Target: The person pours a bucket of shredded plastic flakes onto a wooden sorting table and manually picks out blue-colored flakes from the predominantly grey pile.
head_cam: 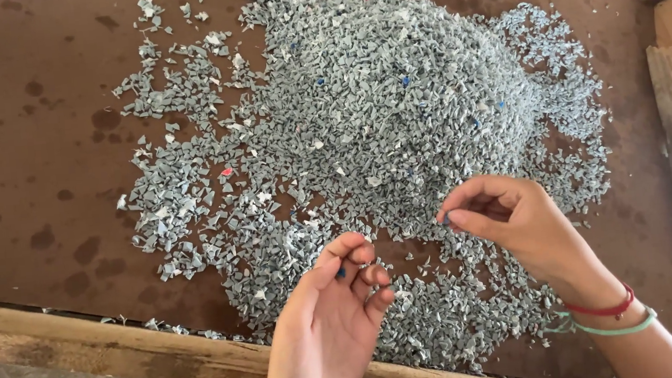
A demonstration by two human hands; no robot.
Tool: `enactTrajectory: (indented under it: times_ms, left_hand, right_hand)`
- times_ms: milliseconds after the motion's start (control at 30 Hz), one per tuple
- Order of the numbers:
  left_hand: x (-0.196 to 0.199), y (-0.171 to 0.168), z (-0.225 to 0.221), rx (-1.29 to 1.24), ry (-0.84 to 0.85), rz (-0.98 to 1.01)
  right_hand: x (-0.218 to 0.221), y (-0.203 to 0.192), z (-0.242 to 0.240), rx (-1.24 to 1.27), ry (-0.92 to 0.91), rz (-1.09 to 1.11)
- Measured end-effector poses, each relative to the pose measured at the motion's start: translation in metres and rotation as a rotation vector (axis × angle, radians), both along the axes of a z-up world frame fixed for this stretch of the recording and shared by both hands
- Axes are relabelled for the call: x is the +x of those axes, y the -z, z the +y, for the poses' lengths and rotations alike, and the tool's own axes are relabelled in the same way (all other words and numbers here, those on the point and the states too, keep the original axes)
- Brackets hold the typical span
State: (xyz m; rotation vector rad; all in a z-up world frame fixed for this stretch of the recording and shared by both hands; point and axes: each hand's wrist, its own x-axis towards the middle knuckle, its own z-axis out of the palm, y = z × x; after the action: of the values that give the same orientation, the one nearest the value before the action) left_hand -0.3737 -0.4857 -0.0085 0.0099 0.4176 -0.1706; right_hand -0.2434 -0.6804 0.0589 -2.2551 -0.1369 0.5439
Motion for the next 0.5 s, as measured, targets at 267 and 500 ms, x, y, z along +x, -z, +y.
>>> enactTrajectory:
  times_ms: [267,500]
  left_hand:
    - [-0.001,0.019,-0.019,0.056,0.080,-0.443]
    - [-0.001,0.014,-0.018,-0.019,0.154,-0.352]
  right_hand:
    - [-0.069,-0.010,0.029,0.124,-0.610,-0.671]
    - [-0.081,-0.032,0.042,-0.024,-0.686,-0.715]
